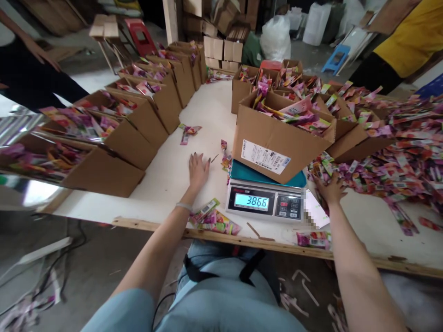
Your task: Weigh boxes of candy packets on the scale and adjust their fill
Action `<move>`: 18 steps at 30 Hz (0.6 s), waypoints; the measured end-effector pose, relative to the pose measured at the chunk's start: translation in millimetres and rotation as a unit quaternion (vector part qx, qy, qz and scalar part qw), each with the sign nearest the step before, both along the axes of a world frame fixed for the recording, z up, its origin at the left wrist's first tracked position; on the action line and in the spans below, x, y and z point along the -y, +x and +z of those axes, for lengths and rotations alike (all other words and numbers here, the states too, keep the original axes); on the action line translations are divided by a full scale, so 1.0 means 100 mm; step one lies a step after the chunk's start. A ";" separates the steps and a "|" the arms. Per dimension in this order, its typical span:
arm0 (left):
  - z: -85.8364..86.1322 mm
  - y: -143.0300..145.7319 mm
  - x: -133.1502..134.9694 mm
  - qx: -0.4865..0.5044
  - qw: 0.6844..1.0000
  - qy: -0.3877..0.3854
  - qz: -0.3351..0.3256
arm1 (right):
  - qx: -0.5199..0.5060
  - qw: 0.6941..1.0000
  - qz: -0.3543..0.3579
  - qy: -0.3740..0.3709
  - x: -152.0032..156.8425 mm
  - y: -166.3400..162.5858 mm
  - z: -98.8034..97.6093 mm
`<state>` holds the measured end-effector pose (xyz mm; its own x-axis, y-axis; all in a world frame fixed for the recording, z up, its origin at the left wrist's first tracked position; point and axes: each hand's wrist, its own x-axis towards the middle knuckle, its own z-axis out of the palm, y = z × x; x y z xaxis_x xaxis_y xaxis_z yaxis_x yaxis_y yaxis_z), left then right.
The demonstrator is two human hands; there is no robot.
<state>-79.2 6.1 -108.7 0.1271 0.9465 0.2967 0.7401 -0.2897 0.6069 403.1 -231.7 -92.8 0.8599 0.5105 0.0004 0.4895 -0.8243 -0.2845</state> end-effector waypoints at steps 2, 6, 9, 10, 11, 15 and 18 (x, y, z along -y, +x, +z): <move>0.00 0.00 0.01 -0.001 1.000 -0.001 0.000 | 0.026 1.000 -0.007 0.003 0.02 -0.01 0.02; 0.03 0.00 0.02 -0.001 1.000 -0.014 0.000 | 0.056 0.998 0.018 -0.004 0.09 0.04 0.17; 0.03 0.00 0.00 0.001 1.000 -0.013 0.002 | 0.072 0.997 0.011 0.000 0.13 0.19 0.40; 0.02 -0.01 -0.01 0.004 1.000 -0.009 0.003 | 0.074 0.997 0.009 0.003 0.13 0.26 0.50; 0.01 -0.01 -0.03 0.008 1.000 -0.004 0.004 | 0.074 0.997 0.014 0.008 0.14 0.34 0.61; -0.07 -0.03 -0.13 0.043 0.999 0.022 0.003 | 0.073 0.995 0.061 0.038 0.17 0.66 1.12; -0.12 -0.04 -0.16 0.058 0.998 0.033 0.000 | 0.105 0.989 0.067 0.085 0.18 0.79 1.52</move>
<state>-83.2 22.3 -120.3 0.0884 0.9241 0.3717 0.6659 -0.3323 0.6679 482.1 -250.2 59.3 0.7560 0.5974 0.2676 0.6545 -0.6968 -0.2933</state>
